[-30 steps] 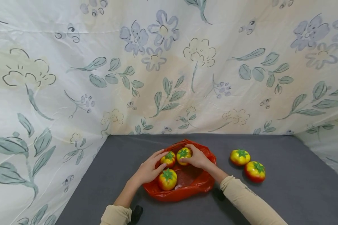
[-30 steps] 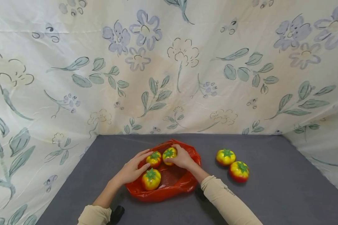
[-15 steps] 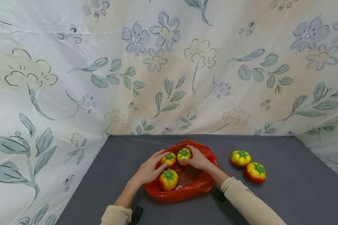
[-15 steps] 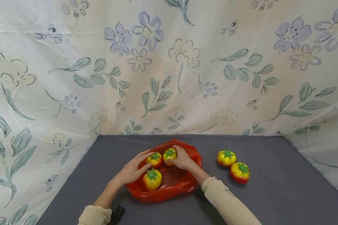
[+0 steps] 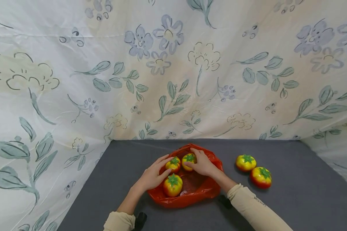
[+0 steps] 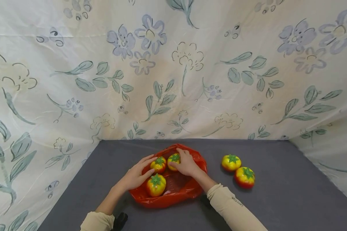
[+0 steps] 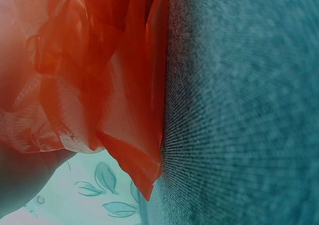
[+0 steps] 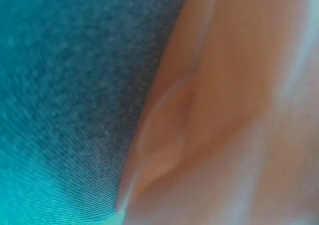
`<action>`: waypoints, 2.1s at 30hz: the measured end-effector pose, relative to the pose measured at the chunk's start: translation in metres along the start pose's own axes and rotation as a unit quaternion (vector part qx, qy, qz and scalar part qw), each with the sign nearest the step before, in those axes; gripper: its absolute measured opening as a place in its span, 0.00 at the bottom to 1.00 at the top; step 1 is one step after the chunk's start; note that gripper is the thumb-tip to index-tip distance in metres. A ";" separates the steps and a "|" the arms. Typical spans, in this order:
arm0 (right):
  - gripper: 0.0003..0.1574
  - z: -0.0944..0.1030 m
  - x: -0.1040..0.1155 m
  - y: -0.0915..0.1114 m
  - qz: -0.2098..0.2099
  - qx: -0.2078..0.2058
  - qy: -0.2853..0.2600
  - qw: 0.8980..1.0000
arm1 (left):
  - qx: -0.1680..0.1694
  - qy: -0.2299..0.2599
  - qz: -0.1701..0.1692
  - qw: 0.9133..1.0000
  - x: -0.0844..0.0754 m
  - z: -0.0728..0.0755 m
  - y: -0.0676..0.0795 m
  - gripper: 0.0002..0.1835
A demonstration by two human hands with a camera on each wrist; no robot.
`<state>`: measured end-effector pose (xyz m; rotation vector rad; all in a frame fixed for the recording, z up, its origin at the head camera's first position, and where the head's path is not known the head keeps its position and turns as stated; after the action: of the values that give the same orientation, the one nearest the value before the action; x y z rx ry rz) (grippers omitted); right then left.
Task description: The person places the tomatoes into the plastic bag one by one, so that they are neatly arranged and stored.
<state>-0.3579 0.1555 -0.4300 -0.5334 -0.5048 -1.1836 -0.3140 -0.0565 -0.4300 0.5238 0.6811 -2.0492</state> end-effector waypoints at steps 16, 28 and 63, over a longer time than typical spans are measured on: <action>0.37 0.021 -0.004 0.004 -0.039 -0.050 -0.191 0.980 | -0.004 -0.001 -0.005 1.000 -0.001 0.000 0.001 0.26; 0.34 0.039 -0.008 0.003 -0.057 -0.049 -0.312 0.947 | -0.002 0.001 -0.010 1.000 -0.001 0.000 0.001 0.27; 0.45 0.134 -0.070 0.045 -0.102 -0.070 -0.454 0.883 | -0.002 -0.001 -0.012 1.000 0.005 -0.001 -0.001 0.27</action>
<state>-0.3476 0.3027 -0.3760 -1.1946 -1.3069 -1.1225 -0.3173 -0.0585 -0.4331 0.5130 0.6927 -2.0708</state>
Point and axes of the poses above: each hand's wrist, its own y-axis away from the middle knuckle, its own z-axis out of the back of the hand, x = y × z, the point moved 4 cm from there along -y, towards the middle knuckle, and after that the axes turned 3 degrees about y, right-handed, at the moved point
